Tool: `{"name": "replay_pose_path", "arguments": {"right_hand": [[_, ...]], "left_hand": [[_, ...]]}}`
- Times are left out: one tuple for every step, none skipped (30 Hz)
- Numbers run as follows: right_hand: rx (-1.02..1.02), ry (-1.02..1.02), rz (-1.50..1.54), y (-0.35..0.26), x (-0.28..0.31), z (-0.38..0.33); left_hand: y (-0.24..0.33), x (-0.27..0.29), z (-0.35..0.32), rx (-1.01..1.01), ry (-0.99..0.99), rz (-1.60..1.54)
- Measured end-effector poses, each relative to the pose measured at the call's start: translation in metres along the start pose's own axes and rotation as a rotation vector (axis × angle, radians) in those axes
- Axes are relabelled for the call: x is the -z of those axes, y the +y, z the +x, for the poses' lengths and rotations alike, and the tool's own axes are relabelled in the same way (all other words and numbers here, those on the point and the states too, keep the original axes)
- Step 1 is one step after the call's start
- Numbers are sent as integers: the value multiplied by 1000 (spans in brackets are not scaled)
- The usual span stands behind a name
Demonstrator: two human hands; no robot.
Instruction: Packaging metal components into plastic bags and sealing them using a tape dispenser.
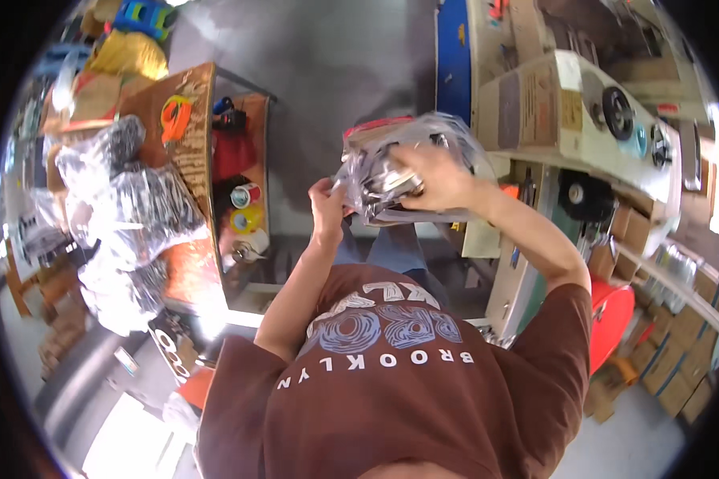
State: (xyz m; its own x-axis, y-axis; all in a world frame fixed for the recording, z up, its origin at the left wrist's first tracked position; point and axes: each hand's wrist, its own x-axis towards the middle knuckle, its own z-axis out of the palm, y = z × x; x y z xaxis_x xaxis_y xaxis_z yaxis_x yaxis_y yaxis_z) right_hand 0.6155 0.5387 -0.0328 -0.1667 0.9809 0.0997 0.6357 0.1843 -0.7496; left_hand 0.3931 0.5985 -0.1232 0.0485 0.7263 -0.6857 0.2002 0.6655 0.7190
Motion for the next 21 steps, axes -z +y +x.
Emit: {"name": "replay_pose_path", "arguments": {"right_hand": [[-72,-222,-31,12,-12,-1],[4,-358,-85,34,-28,-8],[69,-485,-138,60,-42,-16],[83,-499,-135,75,-55,-17],[63,-489,-214,80,-62,-14],[38,-473,-292,85,-66,-14],[42,-479,-285,90,-73,-15],[61,-443,-243,85,-78,-7],[71,-397,-200,83,-79,-1],[-177,-519,-245,93,-77,3],[-274,-491,-143,90,-63,11],[-335,-370,-248,86,-62,6],[-402,-243,-350,82,-66,0],[-437,-213,-346,80,-70,-7],[-448,-356,-325,81,-75,-10],[-465,-492,-297,83,-81,-15],[-382,-310,-285,87,-88,-25],[-307,-81,-395,93,-81,-28],[-240,147,-525,97,-72,-31],[-336,338,-415,84,-64,-35],[-439,548,-324,58,-48,-42]], "left_hand": [[10,3,-13,72,-199,-237],[-7,5,-10,-35,-110,-226],[-1,0,-19,-36,-96,-242],[13,-6,-36,-73,-102,-229],[19,-8,-48,-109,-108,-216],[17,-9,-51,-106,-127,-245],[15,-10,-51,-101,-118,-245],[15,-9,-49,-121,-79,-193],[19,-9,-52,-143,-48,-132],[24,-5,-57,-80,-79,-176],[23,-3,-54,-96,-85,-168],[19,-1,-49,-158,-42,-88],[17,3,-44,-222,-4,-6],[20,5,-43,-228,-41,20],[26,4,-39,-184,-91,60],[31,2,-36,-140,-148,106],[40,-4,-37,-159,-206,138],[49,-9,-44,-95,-286,117],[56,-14,-51,-30,-375,105],[58,-19,-53,5,-384,179],[35,-2,-19,-179,-420,298]]}}
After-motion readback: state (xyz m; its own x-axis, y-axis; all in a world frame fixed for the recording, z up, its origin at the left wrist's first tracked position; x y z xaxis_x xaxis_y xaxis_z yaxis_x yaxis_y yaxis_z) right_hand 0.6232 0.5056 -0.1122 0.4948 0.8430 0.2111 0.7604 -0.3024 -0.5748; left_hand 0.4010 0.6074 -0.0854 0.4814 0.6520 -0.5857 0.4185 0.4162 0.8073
